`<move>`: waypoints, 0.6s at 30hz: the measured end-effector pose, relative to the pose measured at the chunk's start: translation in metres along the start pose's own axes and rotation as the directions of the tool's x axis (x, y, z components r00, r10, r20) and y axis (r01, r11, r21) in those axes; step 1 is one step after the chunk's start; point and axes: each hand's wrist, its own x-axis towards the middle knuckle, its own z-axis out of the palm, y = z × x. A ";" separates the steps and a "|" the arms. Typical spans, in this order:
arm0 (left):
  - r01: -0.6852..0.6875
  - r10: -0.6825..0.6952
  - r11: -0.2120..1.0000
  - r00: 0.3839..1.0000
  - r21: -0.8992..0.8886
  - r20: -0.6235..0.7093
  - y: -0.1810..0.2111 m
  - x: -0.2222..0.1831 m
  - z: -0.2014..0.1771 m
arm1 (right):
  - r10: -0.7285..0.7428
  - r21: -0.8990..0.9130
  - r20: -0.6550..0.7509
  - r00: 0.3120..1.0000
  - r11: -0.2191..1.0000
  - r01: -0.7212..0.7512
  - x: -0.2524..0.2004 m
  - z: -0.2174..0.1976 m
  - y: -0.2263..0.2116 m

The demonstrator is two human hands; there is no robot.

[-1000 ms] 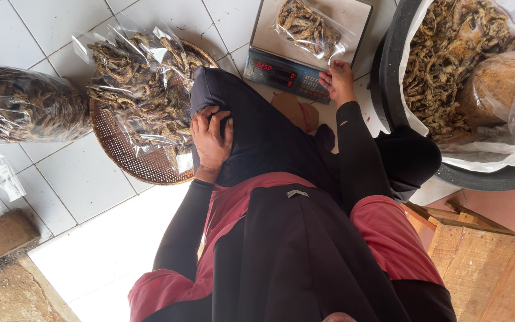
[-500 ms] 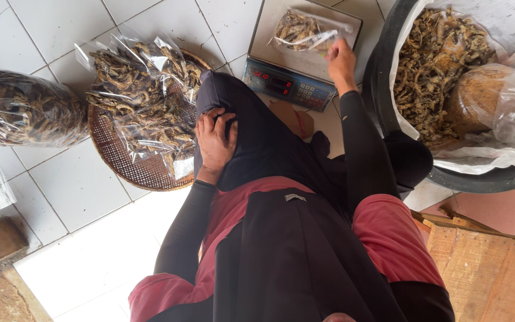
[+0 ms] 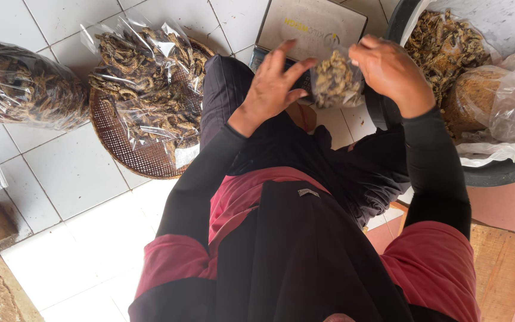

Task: The person scoops dried fish from a large basin into small plastic bags, weighs each bag on a digital scale, and places the filled bags into a woven basket. The person repeats this process for multiple bags.

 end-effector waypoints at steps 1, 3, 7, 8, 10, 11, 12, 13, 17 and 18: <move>-0.064 0.064 0.998 0.997 -0.017 0.030 0.003 0.007 0.001 | -0.033 0.011 -0.017 0.999 0.999 0.033 -0.007 -0.014 -0.015; -0.053 0.066 0.994 0.989 -0.099 0.133 0.009 0.013 0.002 | -0.067 0.051 -0.033 0.997 0.996 0.069 -0.021 -0.036 -0.039; -0.056 0.082 0.989 0.977 -0.137 0.198 0.005 0.010 -0.005 | -0.093 0.176 -0.085 0.992 0.978 0.107 -0.031 -0.055 -0.066; -0.039 0.069 0.987 0.978 -0.154 0.199 0.004 0.009 -0.009 | -0.087 0.177 -0.100 0.991 0.979 0.104 -0.032 -0.058 -0.071; 0.005 0.030 0.984 0.980 -0.178 0.195 0.002 0.010 -0.019 | -0.093 0.179 -0.130 0.987 0.977 0.116 -0.033 -0.066 -0.078; -0.043 0.066 0.989 0.985 -0.145 0.159 0.002 0.012 -0.026 | -0.127 0.124 -0.176 0.976 0.981 0.150 -0.031 -0.071 -0.082; -0.090 0.104 0.990 0.987 -0.110 0.126 0.003 0.014 -0.034 | -0.163 0.070 -0.221 0.962 0.981 0.182 -0.029 -0.076 -0.086; -0.127 0.133 0.989 0.986 -0.071 0.098 0.004 0.013 -0.044 | -0.204 0.023 -0.260 0.944 0.976 0.217 -0.026 -0.081 -0.091; -0.083 0.080 0.993 0.996 -0.085 -0.039 0.009 0.020 -0.086 | -0.277 -0.112 -0.316 0.907 0.961 0.254 -0.007 -0.105 -0.104; -0.078 0.076 0.995 0.996 -0.054 -0.044 0.009 0.020 -0.097 | -0.301 -0.149 -0.329 0.895 0.953 0.265 -0.001 -0.109 -0.106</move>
